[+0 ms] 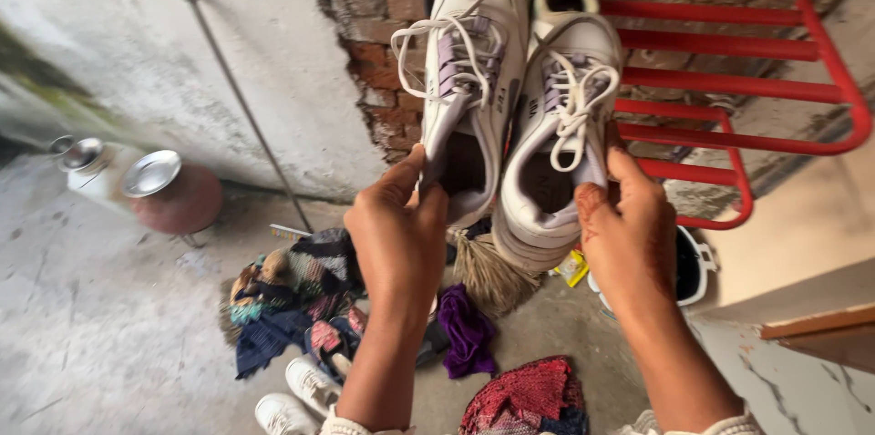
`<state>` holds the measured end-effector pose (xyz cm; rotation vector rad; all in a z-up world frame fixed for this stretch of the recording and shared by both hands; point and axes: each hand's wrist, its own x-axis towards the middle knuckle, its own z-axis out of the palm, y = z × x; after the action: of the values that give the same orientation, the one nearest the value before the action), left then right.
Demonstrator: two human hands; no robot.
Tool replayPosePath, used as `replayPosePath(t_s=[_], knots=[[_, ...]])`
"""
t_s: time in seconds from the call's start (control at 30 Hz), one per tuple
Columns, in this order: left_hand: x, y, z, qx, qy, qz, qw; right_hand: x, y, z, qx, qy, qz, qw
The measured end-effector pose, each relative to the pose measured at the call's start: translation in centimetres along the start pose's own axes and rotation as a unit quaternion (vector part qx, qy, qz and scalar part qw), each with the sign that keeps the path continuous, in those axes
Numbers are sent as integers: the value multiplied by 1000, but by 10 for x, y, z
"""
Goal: The person is cleaning a pair of white sneakers using a purple cloth. They wipe the exterior and interior of the shoes, then place them on a red shoe rack. The person then proceeds to clean another pair of white sneakers in a similar manner.
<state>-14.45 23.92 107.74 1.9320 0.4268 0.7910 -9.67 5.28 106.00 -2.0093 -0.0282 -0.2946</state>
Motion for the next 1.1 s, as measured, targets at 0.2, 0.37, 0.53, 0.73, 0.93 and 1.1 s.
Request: replayPosePath(t_s=[0.2,0.37,0.53,0.73,0.93,1.1], knots=[[4,22,57,-57,-55,25,997,31,20,-50,-124,42,-10,991],[7,46,107,-49,-119,-23,991,59,45,-88,-226,128,-59,964],[8,60,163,-37,-104,17,994,97,73,-132,-188,88,50,977],[32,73,229,-25,-112,-3,993,186,134,-156,-103,49,-10,993],[37,66,263,-37,-173,70,982,228,171,-170,221,-97,177,954],[12,40,263,-7,-156,180,971,192,180,-143,101,-136,-7,986]])
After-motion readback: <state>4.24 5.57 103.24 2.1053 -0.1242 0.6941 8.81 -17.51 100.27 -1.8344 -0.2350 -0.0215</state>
